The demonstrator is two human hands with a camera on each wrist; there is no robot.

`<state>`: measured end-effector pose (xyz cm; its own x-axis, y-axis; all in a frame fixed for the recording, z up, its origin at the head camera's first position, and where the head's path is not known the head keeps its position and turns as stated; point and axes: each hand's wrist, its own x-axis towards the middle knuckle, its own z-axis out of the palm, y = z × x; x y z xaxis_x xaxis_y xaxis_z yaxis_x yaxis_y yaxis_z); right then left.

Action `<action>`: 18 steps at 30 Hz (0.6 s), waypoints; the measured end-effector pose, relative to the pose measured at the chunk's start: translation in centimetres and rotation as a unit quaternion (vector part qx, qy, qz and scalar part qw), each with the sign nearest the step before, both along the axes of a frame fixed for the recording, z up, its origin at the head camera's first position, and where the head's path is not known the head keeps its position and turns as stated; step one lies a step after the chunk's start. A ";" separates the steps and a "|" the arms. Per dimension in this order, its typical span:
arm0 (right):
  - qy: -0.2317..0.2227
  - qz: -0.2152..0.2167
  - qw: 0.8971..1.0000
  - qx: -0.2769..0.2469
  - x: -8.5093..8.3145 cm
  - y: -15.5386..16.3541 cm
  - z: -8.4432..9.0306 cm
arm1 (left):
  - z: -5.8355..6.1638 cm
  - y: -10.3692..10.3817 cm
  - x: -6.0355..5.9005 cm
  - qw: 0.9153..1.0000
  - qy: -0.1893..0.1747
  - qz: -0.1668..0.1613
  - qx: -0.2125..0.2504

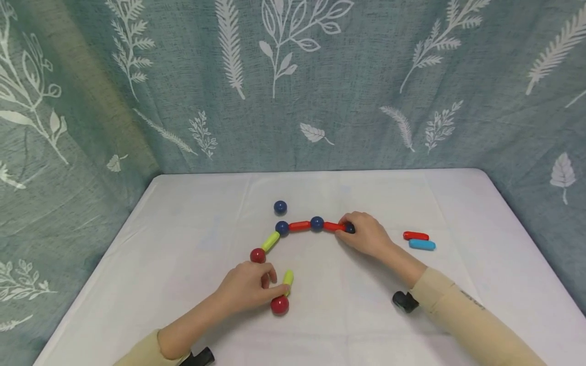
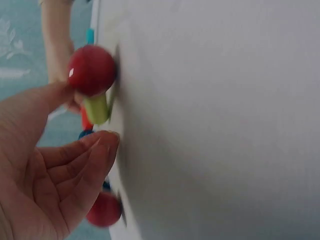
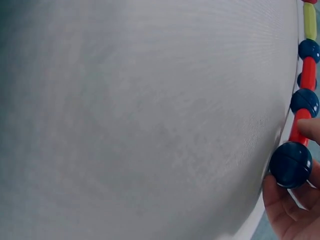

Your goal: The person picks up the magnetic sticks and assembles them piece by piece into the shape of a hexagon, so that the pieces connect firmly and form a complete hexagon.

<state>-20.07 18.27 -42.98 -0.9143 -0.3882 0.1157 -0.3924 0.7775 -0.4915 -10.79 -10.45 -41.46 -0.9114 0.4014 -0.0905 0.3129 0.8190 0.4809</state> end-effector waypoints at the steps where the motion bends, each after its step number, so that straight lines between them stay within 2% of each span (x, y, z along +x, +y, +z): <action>1: 0.000 0.000 1.000 0.001 0.0 0.1 0.0 | -0.1 0.2 0.0 1.000 -0.001 -0.002 -0.001; 6: -0.003 0.001 1.000 0.001 0.0 0.2 -0.1 | -0.1 0.1 0.1 1.000 -0.020 0.019 0.002; 12: 0.000 0.004 1.000 -0.005 0.1 0.2 -0.1 | 0.4 -2.2 0.3 0.998 -0.045 0.053 -0.007; 18: -0.009 0.001 1.000 0.000 0.0 0.2 -0.1 | 0.9 -4.4 0.5 0.995 -0.013 0.096 -0.024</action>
<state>-20.03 18.44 -43.07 -0.9151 -0.3906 0.1000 -0.3859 0.7765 -0.4981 -10.24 -14.83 -40.58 -0.9681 0.2143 -0.1296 0.1360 0.8844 0.4465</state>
